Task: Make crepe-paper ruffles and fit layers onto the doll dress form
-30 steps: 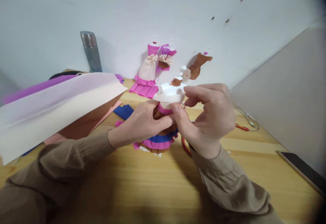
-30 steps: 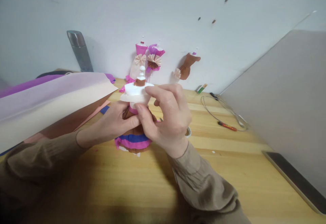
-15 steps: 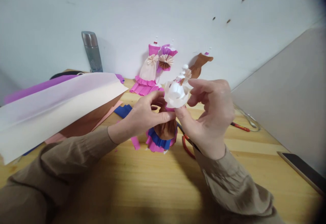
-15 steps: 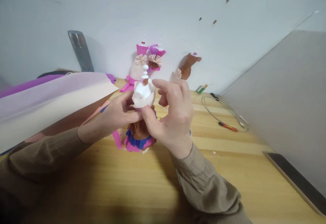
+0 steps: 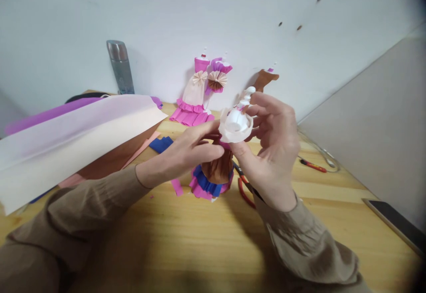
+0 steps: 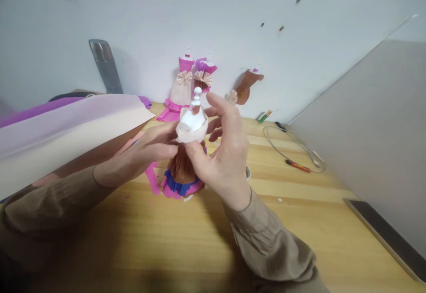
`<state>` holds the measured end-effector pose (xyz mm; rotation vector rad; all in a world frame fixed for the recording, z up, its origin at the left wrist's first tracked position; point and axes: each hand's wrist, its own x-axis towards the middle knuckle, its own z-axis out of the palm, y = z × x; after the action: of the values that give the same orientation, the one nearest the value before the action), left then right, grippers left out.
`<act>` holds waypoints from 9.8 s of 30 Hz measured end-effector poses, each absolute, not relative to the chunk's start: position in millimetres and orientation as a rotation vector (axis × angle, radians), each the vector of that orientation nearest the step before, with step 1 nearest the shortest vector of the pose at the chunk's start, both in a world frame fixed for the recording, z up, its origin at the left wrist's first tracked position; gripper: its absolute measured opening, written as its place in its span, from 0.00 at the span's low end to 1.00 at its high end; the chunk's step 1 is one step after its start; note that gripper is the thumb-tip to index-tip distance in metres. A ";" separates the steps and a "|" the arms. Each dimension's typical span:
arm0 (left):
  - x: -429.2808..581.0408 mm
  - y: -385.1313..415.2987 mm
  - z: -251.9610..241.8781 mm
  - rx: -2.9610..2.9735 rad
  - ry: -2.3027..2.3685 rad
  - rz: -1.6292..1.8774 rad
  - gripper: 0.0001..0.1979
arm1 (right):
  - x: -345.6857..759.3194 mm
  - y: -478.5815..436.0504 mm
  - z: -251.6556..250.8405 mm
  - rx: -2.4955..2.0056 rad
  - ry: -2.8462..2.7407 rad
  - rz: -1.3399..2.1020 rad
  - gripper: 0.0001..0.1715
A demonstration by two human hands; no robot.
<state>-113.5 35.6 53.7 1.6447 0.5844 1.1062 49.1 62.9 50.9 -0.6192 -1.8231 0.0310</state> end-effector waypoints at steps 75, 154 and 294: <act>-107.1 35.8 44.8 1.592 1.193 1.411 0.14 | 52.6 67.0 49.0 -0.535 -1.828 0.453 0.30; -106.5 36.2 45.8 1.712 0.949 1.542 0.15 | 48.6 65.4 52.8 -0.230 -1.714 -0.632 0.08; -114.8 33.3 62.8 1.545 0.907 1.382 0.17 | 51.6 64.4 50.6 -0.423 -1.727 -0.692 0.15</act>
<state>-114.8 33.3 62.8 1.5448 0.9069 1.3818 51.6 64.4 50.6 -0.4230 -1.7267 -0.6918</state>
